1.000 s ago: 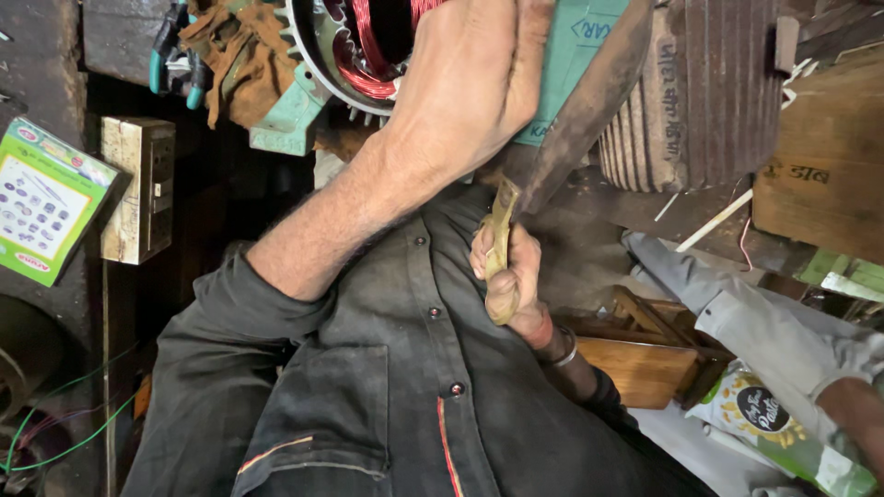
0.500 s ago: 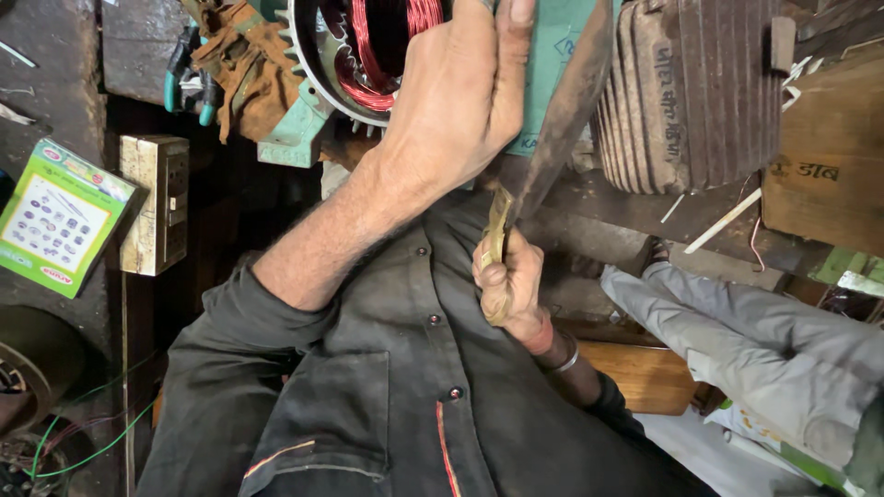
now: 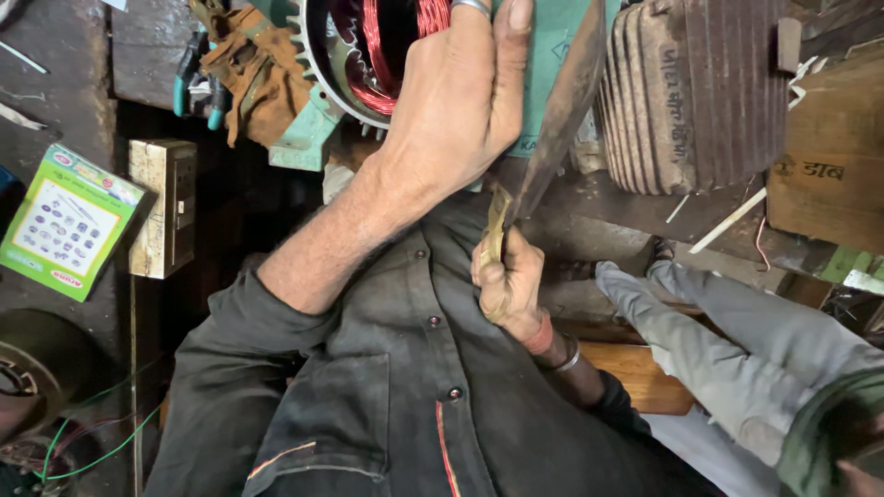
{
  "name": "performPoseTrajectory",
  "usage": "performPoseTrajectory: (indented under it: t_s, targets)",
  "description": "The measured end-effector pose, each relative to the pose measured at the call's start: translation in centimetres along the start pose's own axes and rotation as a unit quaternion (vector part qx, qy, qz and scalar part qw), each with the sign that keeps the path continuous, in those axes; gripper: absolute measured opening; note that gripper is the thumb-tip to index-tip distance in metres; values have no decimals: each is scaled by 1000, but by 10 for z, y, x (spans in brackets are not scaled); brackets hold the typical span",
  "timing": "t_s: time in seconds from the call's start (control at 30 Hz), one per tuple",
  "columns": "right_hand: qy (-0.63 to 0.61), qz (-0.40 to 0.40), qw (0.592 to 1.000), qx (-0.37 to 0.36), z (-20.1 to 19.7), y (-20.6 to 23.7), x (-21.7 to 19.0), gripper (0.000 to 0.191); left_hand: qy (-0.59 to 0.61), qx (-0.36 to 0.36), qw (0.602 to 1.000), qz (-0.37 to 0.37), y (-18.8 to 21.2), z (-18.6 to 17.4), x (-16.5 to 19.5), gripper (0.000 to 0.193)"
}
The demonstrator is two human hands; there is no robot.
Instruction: The person cuts a green insulating sheet into strips using a knife and then inserts the strips into the slots of a motor stator to insulate the copper windings. The person repeatedly measures, cuts, and fits the insulation material into the stator.
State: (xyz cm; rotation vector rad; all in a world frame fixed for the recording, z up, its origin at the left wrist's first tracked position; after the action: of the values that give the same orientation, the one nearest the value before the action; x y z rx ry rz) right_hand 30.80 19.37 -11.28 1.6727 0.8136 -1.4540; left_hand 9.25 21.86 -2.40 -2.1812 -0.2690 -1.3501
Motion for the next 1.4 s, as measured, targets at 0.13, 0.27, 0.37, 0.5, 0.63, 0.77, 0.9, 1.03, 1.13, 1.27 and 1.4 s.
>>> performPoseTrajectory:
  t_s: [0.13, 0.27, 0.37, 0.5, 0.63, 0.77, 0.9, 1.03, 1.13, 1.27, 1.4]
  targets:
    - [-49, -23, 998, -12, 3, -3, 3, 76, 0, -15, 1000, -23, 1, 2, 2, 26]
    - [-75, -7, 997, -5, 2, -6, 10, 77, 3, -22, 999, -50, 7, 6, -4, 37]
    - [-71, 12, 997, -1, 3, -6, 14, 76, -13, -25, 998, -54, 11, 8, -10, 40]
    - [-63, 4, 998, 9, 2, -9, 13, 75, -18, -24, 998, -48, 13, 10, -15, 47]
    - [-49, -4, 999, -5, 1, -12, 8, 71, -21, -23, 998, -51, 13, 11, -16, 47]
    - [-7, -6, 1000, -8, -2, -15, 2, 68, -21, -22, 998, -57, 12, 10, -17, 48]
    - [-5, -4, 1000, -6, -2, -18, -1, 66, -18, -20, 998, -48, 10, 8, -17, 47]
    - [1, 8, 1000, -6, -2, -22, -1, 63, -22, -13, 998, -50, 7, 6, -17, 47]
    - [-3, 7, 1000, -7, -2, -27, -1, 62, -34, -4, 998, -49, 3, 3, -16, 44]
    - [13, -30, 999, -5, -2, -34, -6, 65, -39, 8, 999, -37, -2, -5, -13, 36]
    - [-30, -52, 998, -23, 1, -40, -12, 71, -37, -17, 998, -57, -6, -6, -10, 27]
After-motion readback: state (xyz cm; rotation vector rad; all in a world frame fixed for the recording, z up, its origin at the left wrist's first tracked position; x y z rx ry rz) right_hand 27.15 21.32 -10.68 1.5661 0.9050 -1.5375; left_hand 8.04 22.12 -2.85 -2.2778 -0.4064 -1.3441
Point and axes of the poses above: each hand's wrist, its own y-axis away from the middle knuckle, its own z-axis out of the palm, x = y × z, the point moved 6 cm from there along -y, towards the middle knuckle, and after that the axes turned 10 degrees about -x, right-handed, at the moved point
